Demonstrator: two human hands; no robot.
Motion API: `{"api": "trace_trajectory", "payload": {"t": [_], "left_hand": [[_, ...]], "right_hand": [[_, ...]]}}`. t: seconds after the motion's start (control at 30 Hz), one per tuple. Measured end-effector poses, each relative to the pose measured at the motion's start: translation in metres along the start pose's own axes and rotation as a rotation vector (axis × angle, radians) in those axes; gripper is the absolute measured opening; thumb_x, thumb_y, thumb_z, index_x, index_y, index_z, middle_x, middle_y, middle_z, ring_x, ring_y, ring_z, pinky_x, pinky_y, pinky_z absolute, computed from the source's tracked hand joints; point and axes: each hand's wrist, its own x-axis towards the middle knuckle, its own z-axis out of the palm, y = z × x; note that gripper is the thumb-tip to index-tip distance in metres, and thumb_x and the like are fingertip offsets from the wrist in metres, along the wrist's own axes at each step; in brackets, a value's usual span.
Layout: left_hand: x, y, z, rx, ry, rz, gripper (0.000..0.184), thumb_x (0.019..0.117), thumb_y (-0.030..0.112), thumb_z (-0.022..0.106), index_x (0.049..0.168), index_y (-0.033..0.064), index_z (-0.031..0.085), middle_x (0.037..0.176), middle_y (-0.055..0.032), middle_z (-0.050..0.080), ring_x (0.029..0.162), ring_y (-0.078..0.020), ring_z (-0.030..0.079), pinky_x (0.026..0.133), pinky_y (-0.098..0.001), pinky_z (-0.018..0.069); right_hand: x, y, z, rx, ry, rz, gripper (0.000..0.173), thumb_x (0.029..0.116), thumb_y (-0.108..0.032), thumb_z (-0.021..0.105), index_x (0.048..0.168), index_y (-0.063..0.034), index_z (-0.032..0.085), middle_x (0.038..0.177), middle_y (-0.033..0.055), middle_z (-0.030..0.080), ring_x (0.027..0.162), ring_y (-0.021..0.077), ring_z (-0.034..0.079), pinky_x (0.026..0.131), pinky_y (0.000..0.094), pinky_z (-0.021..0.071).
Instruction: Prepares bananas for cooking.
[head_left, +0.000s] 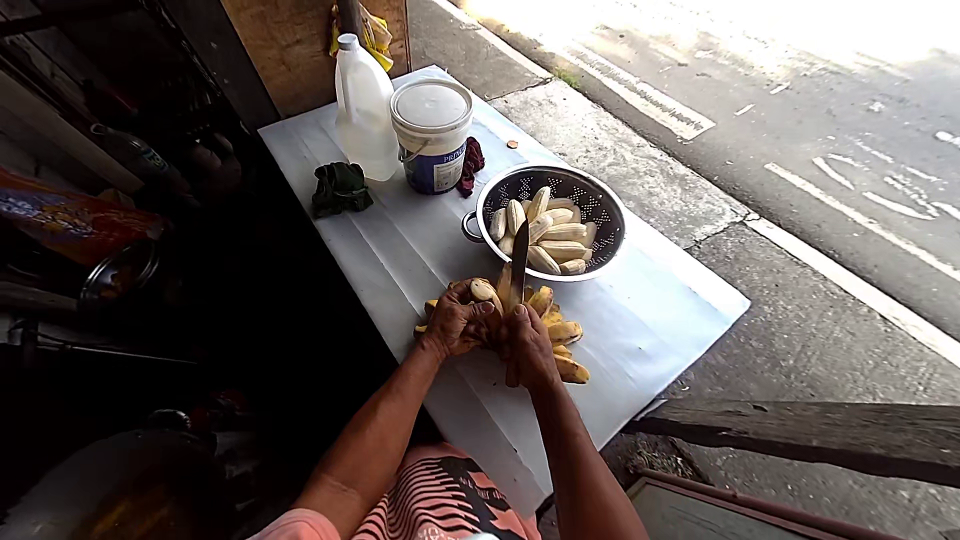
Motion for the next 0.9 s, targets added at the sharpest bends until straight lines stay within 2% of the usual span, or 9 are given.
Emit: {"api": "trace_trajectory", "payload": {"t": [0.1,0.2,0.3,0.4,0.5,0.6,0.67,0.8,0.9], "left_hand": [[-0.001,0.002,0.007,0.254,0.055,-0.008,0.046,0.0935,0.010,0.075,0.135,0.0054,0.055,0.098,-0.0128,0.067,0.060,-0.0141,0.058,0.053,-0.0275,0.0526],[-0.004,0.009,0.016,0.562,0.086,0.011,0.056,0.0865,0.012,0.081,0.134,0.0017,0.054,0.110,-0.0165,0.070,0.092,-0.0228,0.071,0.082,-0.0413,0.0617],[-0.014,0.010,0.016,0.902,0.086,0.059,0.062,0.0797,0.009,0.075,0.139,0.0055,0.056,0.115,-0.0160,0.071,0.105,-0.0261,0.070,0.094,-0.0477,0.0568],[-0.022,0.010,0.007,1.056,0.137,0.059,0.055,0.0861,0.001,0.065,0.140,0.0032,0.058,0.132,-0.0188,0.062,0.122,-0.0312,0.062,0.105,-0.0511,0.0501],[-0.021,0.006,-0.009,0.734,0.234,0.095,0.033,0.0836,-0.006,0.059,0.114,-0.0010,0.071,0.102,-0.0145,0.073,0.092,-0.0209,0.070,0.083,-0.0407,0.0580],[-0.021,0.003,-0.006,0.344,0.223,-0.001,0.021,0.0850,-0.012,0.055,0.095,-0.0034,0.070,0.081,-0.0121,0.070,0.062,-0.0152,0.060,0.055,-0.0299,0.0505],[-0.018,0.005,-0.002,0.330,0.188,-0.010,0.021,0.0851,-0.013,0.053,0.093,-0.0029,0.070,0.080,-0.0114,0.069,0.062,-0.0154,0.060,0.056,-0.0295,0.0508],[-0.026,0.012,0.006,0.400,0.066,0.063,0.026,0.0880,-0.009,0.052,0.106,-0.0037,0.070,0.087,-0.0109,0.070,0.071,-0.0144,0.064,0.066,-0.0301,0.0549],[-0.035,0.014,0.006,0.419,0.052,0.086,0.049,0.0849,-0.003,0.052,0.133,-0.0009,0.063,0.119,-0.0176,0.069,0.097,-0.0213,0.070,0.086,-0.0392,0.0594]], "right_hand": [[0.002,0.004,0.003,0.042,0.001,0.016,0.036,0.1129,-0.034,0.028,0.115,-0.0071,0.052,0.062,0.0028,0.051,0.043,0.0124,0.048,0.041,0.0272,0.0471],[0.003,0.005,0.003,0.059,0.013,0.027,0.035,0.1132,-0.033,0.029,0.119,-0.0074,0.053,0.063,0.0032,0.051,0.043,0.0123,0.047,0.041,0.0269,0.0463],[0.006,-0.003,0.001,0.094,0.050,0.045,0.035,0.1139,-0.032,0.028,0.116,-0.0066,0.052,0.062,0.0042,0.052,0.042,0.0121,0.047,0.040,0.0260,0.0456],[0.002,-0.004,0.002,0.093,0.053,0.016,0.034,0.1137,-0.030,0.032,0.122,-0.0047,0.053,0.071,0.0086,0.062,0.045,0.0131,0.052,0.041,0.0259,0.0462],[-0.009,0.000,0.002,-0.105,0.059,-0.159,0.043,0.1041,-0.020,0.057,0.144,-0.0060,0.048,0.089,0.0103,0.068,0.061,0.0159,0.062,0.054,0.0294,0.0547],[-0.007,0.002,0.001,-0.666,0.053,-0.233,0.082,0.0922,-0.024,0.074,0.159,-0.0046,0.032,0.110,0.0186,0.070,0.092,0.0265,0.069,0.086,0.0442,0.0570],[0.001,-0.006,-0.002,-0.810,0.051,-0.244,0.086,0.0873,-0.027,0.079,0.157,-0.0047,0.034,0.111,0.0204,0.070,0.099,0.0320,0.070,0.092,0.0520,0.0548],[0.008,-0.019,-0.010,-0.573,0.018,-0.125,0.082,0.0794,-0.034,0.084,0.150,-0.0153,0.047,0.117,0.0147,0.068,0.099,0.0237,0.069,0.087,0.0456,0.0570],[-0.001,-0.024,-0.007,-0.041,-0.051,0.025,0.063,0.0838,-0.026,0.084,0.137,-0.0111,0.053,0.090,0.0099,0.066,0.062,0.0149,0.060,0.054,0.0293,0.0536]]}}
